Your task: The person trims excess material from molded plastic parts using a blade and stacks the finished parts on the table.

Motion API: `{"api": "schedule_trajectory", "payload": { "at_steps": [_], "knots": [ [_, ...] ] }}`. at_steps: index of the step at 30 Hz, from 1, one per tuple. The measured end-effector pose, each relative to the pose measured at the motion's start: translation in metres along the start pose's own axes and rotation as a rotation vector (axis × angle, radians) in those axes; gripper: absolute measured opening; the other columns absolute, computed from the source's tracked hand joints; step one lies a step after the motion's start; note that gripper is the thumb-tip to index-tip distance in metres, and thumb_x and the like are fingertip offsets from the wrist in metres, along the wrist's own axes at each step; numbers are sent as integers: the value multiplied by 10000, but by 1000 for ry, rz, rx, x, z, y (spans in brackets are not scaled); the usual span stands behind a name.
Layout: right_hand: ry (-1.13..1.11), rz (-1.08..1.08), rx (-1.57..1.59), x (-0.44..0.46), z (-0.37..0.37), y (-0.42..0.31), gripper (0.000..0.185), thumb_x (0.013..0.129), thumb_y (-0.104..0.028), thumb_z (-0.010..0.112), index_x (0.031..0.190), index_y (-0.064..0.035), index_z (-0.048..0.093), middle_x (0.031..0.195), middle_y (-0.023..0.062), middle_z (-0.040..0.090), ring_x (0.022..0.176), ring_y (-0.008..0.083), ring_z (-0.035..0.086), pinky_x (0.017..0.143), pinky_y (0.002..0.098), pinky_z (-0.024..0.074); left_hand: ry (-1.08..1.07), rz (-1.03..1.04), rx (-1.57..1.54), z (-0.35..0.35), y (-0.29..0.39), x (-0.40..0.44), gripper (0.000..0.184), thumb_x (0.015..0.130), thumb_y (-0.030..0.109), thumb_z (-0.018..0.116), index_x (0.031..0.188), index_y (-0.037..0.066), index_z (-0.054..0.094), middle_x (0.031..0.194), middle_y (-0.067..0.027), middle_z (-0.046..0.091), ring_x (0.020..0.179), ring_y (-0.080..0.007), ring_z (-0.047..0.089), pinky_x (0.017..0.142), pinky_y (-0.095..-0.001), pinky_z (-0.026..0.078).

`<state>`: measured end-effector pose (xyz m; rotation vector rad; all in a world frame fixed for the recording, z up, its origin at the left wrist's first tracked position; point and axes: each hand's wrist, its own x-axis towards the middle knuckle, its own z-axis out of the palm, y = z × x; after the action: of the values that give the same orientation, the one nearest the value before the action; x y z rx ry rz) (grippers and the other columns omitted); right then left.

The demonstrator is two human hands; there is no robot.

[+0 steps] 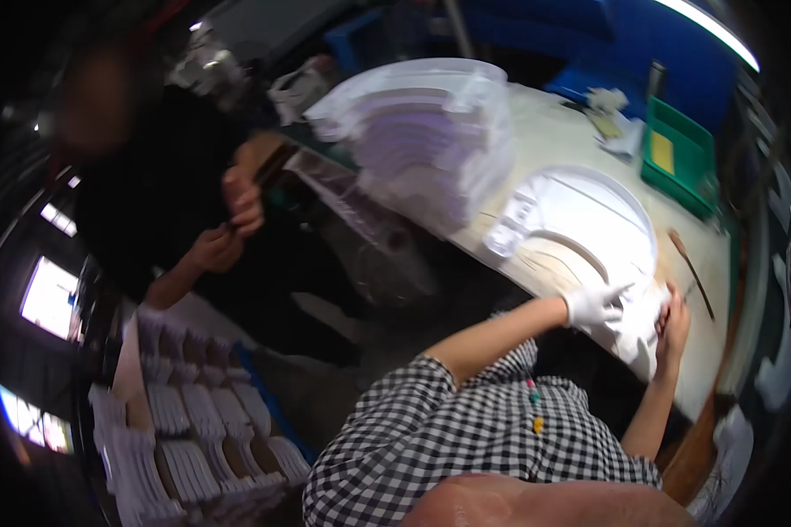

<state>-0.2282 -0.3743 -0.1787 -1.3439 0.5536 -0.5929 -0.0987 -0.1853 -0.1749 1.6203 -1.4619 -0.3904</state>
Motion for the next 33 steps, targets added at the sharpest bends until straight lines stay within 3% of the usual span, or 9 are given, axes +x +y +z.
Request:
{"api": "schedule_trajectory", "payload": {
  "at_steps": [4,7,15,19,22,23,25,27,33],
  "knots": [
    [189,-232,-89,-18,-42,-69,396,968,-307,399,1233,-23,479,573,-77,379,431,2,308,369,150,250,-329,-14,-421,9,51,56,767,804,87,588,1427,113,142,1015,-174,615,902,-243,613,806,-348,491],
    [402,-474,-332,-17,-128,-112,389,960,-293,405,1249,-40,468,585,-82,373,452,7,315,393,149,255,-490,229,-121,0,130,97,826,793,79,579,1441,177,76,1020,-191,609,920,-320,611,807,-373,484],
    [720,-477,-516,-30,-300,-150,294,921,-183,444,1173,-53,518,621,-74,410,494,37,340,440,171,288,-397,734,101,-51,244,117,517,745,285,577,1237,141,505,883,-150,645,800,-315,622,704,-399,480],
    [618,-590,-271,-64,-211,-159,257,901,-128,463,1135,-60,544,639,-70,428,515,51,352,464,182,305,-276,256,-258,-60,137,110,484,778,-104,442,1237,45,482,1032,-134,613,884,-181,612,755,-274,514],
    [256,-506,-87,-60,-105,-109,237,886,-87,478,1107,-64,562,652,-67,442,531,62,361,482,191,317,25,-374,-497,-52,25,50,427,851,21,505,1271,32,431,1165,-144,560,1031,-215,585,851,-276,491],
    [113,-442,-136,-50,-71,-79,233,882,-74,483,1098,-66,569,657,-66,446,536,66,365,488,193,321,169,-61,307,-48,-19,34,415,826,126,562,1230,76,485,1149,-133,574,986,-256,588,844,-325,486],
    [26,-380,-623,-33,-9,-17,281,854,-86,531,1124,-53,599,680,28,553,589,118,488,572,260,426,178,-52,531,-41,-68,2,483,822,192,581,1275,90,450,1286,-150,475,1211,-328,422,1005,-394,348],
    [-19,-436,-656,-21,25,14,256,829,-181,572,1050,-72,641,925,154,647,838,279,627,741,326,491,166,-140,586,-32,-78,-11,509,825,218,573,1297,95,429,1336,-142,419,1268,-329,332,1036,-416,287],
    [30,-452,-1152,-9,33,26,234,825,-326,574,991,-199,680,648,78,596,634,263,594,571,361,477,190,-246,724,-16,-88,-20,577,831,323,539,1348,123,380,1420,-114,311,1336,-322,215,1071,-483,181]
  ]
}}
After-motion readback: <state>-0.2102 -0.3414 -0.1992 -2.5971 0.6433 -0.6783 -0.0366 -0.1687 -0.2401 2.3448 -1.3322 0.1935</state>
